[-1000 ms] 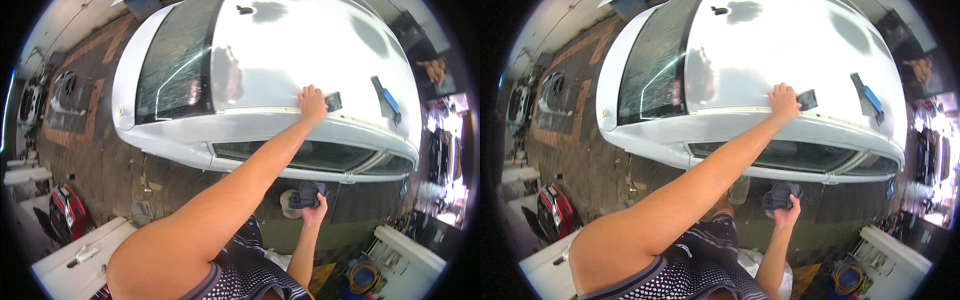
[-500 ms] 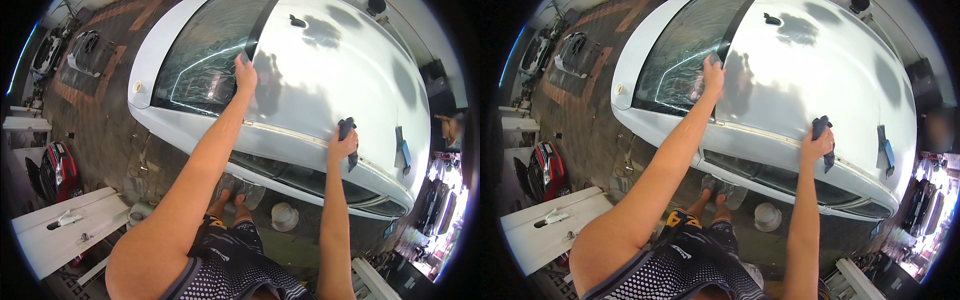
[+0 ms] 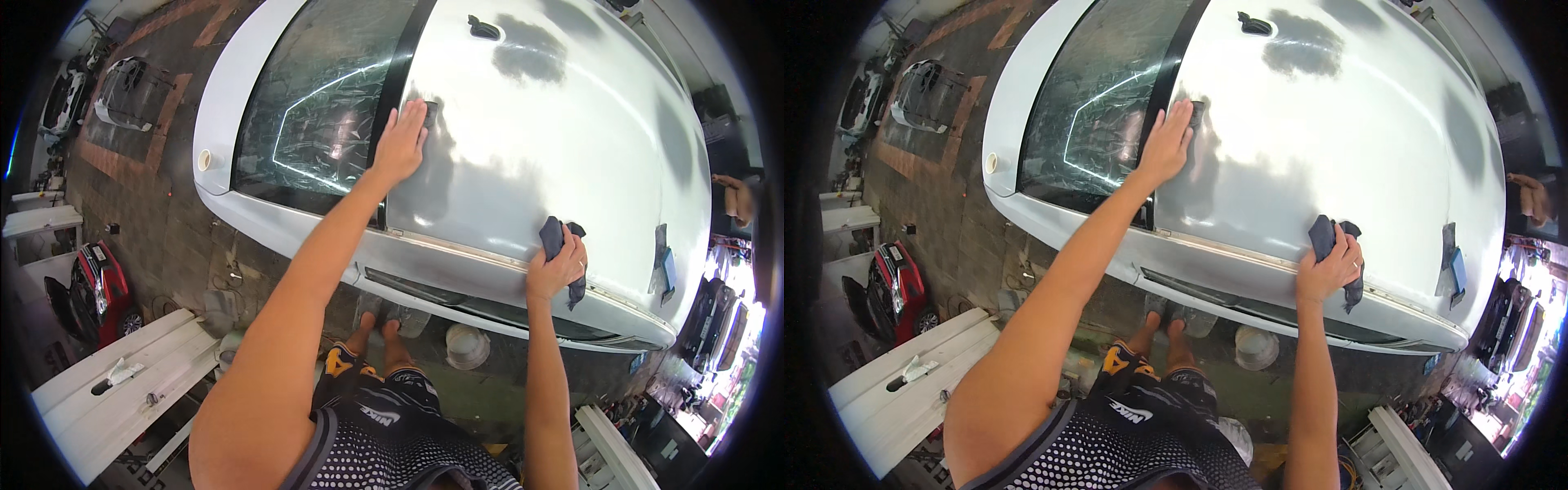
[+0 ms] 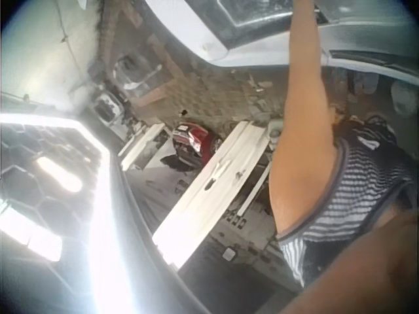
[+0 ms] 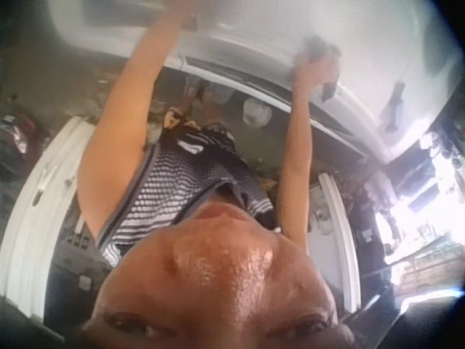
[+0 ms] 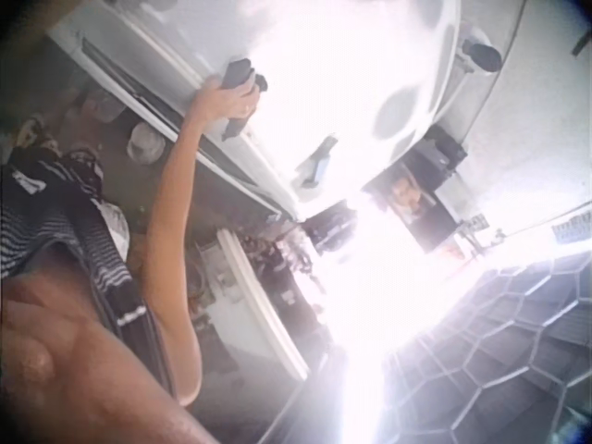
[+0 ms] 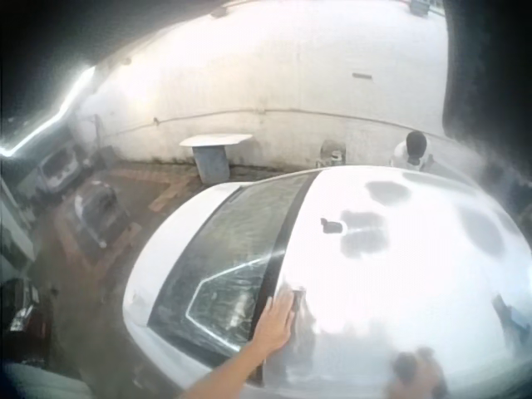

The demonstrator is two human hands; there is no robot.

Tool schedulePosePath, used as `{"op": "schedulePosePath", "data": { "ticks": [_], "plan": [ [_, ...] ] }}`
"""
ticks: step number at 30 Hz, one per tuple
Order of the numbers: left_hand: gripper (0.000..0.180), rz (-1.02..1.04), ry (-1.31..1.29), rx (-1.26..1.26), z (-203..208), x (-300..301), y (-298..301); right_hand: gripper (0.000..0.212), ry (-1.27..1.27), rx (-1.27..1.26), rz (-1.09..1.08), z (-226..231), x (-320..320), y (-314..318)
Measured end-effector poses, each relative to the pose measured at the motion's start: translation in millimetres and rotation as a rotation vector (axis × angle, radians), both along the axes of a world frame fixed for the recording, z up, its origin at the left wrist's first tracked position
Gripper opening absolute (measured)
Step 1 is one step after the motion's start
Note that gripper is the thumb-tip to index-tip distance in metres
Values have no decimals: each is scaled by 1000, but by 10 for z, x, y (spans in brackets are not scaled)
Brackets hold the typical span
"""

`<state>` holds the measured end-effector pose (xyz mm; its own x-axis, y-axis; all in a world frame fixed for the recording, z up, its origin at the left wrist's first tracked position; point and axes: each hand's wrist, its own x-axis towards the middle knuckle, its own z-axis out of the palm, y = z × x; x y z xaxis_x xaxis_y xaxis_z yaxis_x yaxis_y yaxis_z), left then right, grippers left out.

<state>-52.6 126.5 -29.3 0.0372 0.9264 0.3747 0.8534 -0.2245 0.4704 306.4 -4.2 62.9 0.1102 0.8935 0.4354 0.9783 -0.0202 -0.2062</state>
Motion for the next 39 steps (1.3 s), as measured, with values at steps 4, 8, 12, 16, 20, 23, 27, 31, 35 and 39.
{"op": "schedulePosePath", "data": {
  "ticks": [4, 8, 12, 16, 20, 23, 27, 31, 35, 39],
  "plan": [
    [52, 43, -68, -80, 214, -312, 430, 58, 45, 1, 46, 91, -154, 30],
    [49, 37, -120, -76, 176, -237, 428, 57, 28, -5, 35, 52, -55, 15],
    [48, 54, -89, -61, 154, -294, 603, 57, 44, -15, 40, 70, -72, 66],
    [49, -17, -118, 48, 29, -107, 314, 57, 4, -12, -4, 7, -6, 9],
    [49, 47, -116, -49, 187, -255, 579, 58, 23, -11, 44, 49, -81, 22],
    [42, 10, -172, 93, -8, -62, 154, 58, 18, -11, 20, 15, -15, 33],
    [43, 113, -22, -17, 177, -372, 793, 57, 29, -4, 32, 9, -74, 23],
    [45, 20, -38, 123, -73, 86, 145, 54, -86, 23, -18, 32, -44, 17],
    [49, 73, -78, -212, 357, -397, 702, 62, 28, -5, 51, 2, -35, 52],
    [45, 272, -576, -30, 902, -396, 547, 63, 61, -75, 103, -13, 56, 173]
  ]
}}
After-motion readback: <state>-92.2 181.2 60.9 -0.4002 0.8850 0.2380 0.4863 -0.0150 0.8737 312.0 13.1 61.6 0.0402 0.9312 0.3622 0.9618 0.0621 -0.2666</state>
